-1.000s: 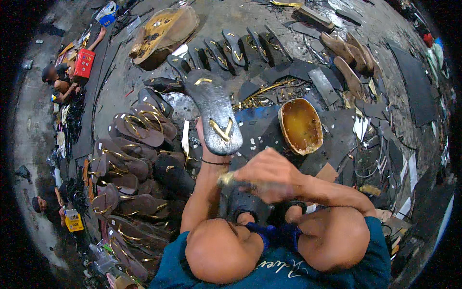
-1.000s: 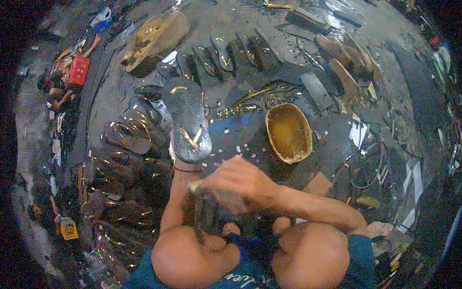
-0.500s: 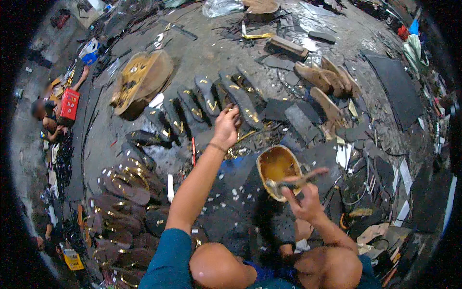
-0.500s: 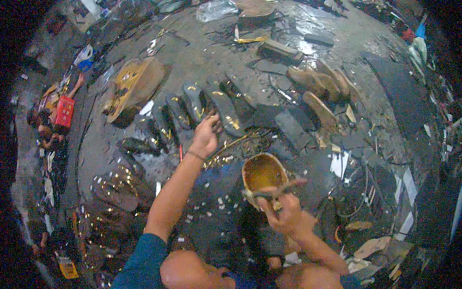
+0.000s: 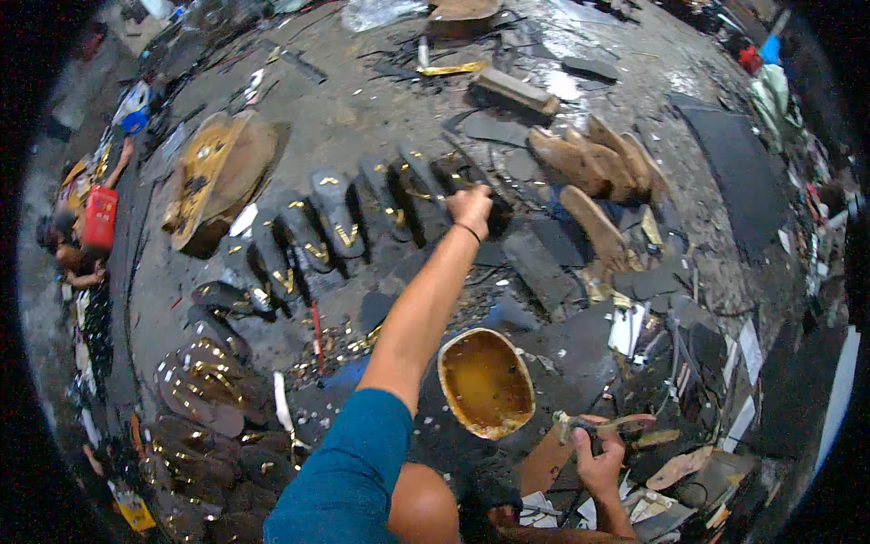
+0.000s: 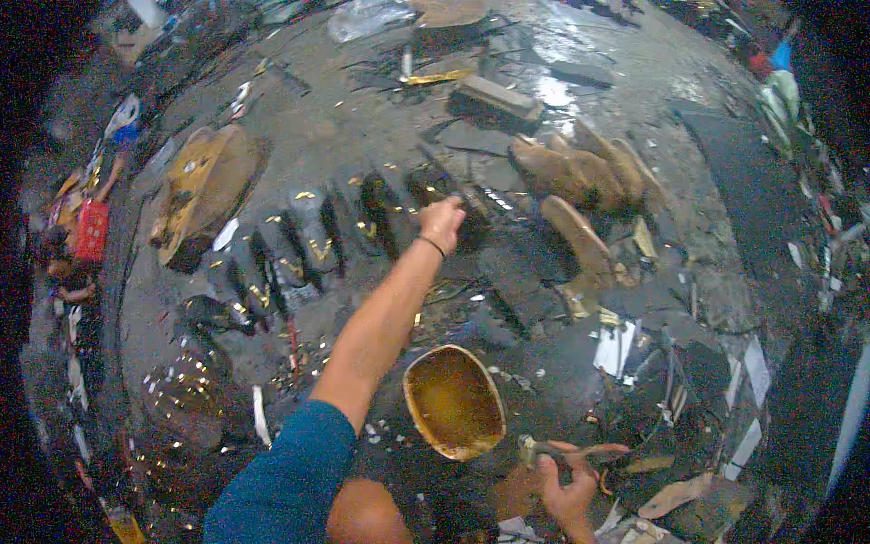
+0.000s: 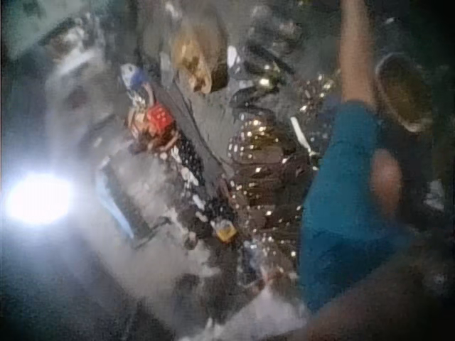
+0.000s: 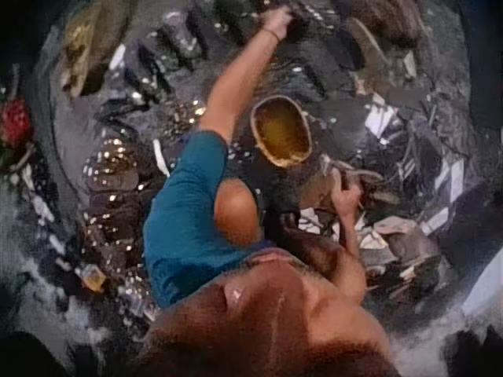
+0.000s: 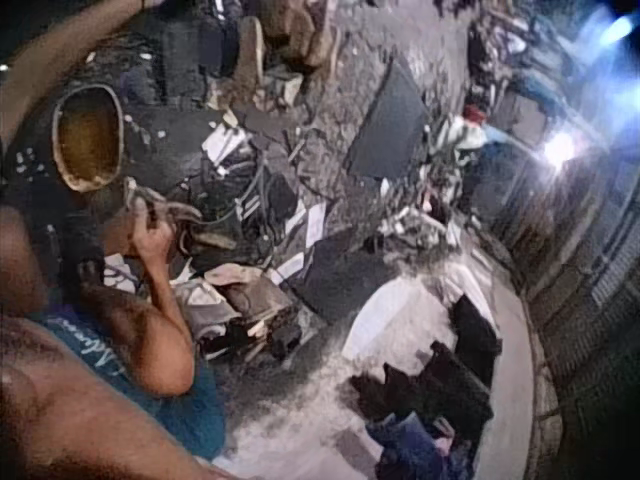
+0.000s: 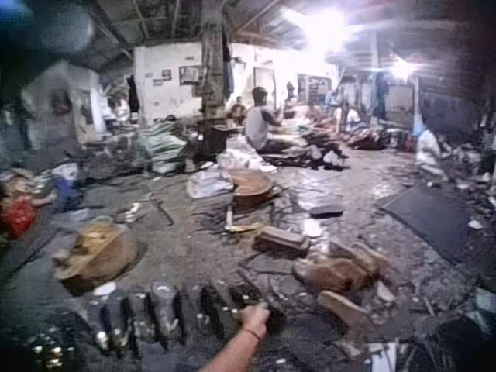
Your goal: The person sits on the floor and repeatedly picks up black flip-flops, applies a gold-colored substance to the straps using a brush, and places them back in a pile. The person continues this process for multiple sandals throughout the clip.
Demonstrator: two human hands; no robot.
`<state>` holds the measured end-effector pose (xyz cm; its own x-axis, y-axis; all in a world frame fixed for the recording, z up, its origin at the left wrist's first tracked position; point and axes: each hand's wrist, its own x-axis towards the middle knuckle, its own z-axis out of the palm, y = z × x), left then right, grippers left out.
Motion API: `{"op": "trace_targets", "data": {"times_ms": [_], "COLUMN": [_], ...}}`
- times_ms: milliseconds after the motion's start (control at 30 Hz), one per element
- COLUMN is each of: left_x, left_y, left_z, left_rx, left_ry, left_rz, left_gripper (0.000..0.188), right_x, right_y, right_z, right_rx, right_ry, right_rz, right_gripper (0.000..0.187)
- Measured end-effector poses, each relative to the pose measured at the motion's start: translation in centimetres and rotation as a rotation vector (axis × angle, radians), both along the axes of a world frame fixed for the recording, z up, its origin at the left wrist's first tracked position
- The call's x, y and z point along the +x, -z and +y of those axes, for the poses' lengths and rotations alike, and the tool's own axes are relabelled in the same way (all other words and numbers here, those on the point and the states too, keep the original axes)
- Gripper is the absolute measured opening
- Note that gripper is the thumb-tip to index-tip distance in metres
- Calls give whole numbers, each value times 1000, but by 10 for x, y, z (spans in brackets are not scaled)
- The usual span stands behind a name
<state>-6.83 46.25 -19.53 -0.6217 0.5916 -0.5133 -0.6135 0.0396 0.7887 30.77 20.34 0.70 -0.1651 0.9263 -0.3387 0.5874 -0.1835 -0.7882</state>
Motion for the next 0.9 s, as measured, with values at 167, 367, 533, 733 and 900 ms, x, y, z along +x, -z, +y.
{"op": "trace_targets", "data": {"times_ms": [167, 367, 533, 733, 900], "left_x": [22, -64, -119, -108, -130], "left_y": [-125, -139, -109, -184, -199], "left_z": [-200, -375, -525, -588, -630], "left_rx": [101, -93, -471, -1528, -1653], "left_ry": [269, -138, -518, -499, -365], "left_rz": [571, 122, 803, 1515, 1601], "left_gripper": [18, 24, 37, 69, 36], "right_x": [-43, -97, -121, -87, -82], "right_y": [-2, 24, 32, 39, 39], "right_z": [22, 19, -18, -24, -22], "right_rx": [77, 13, -66, 196, 305], "right_ry": [-232, -462, -570, -430, -411], "right_rz": [7, 220, 323, 199, 135], "right_gripper": [18, 25, 25, 22, 24]}}
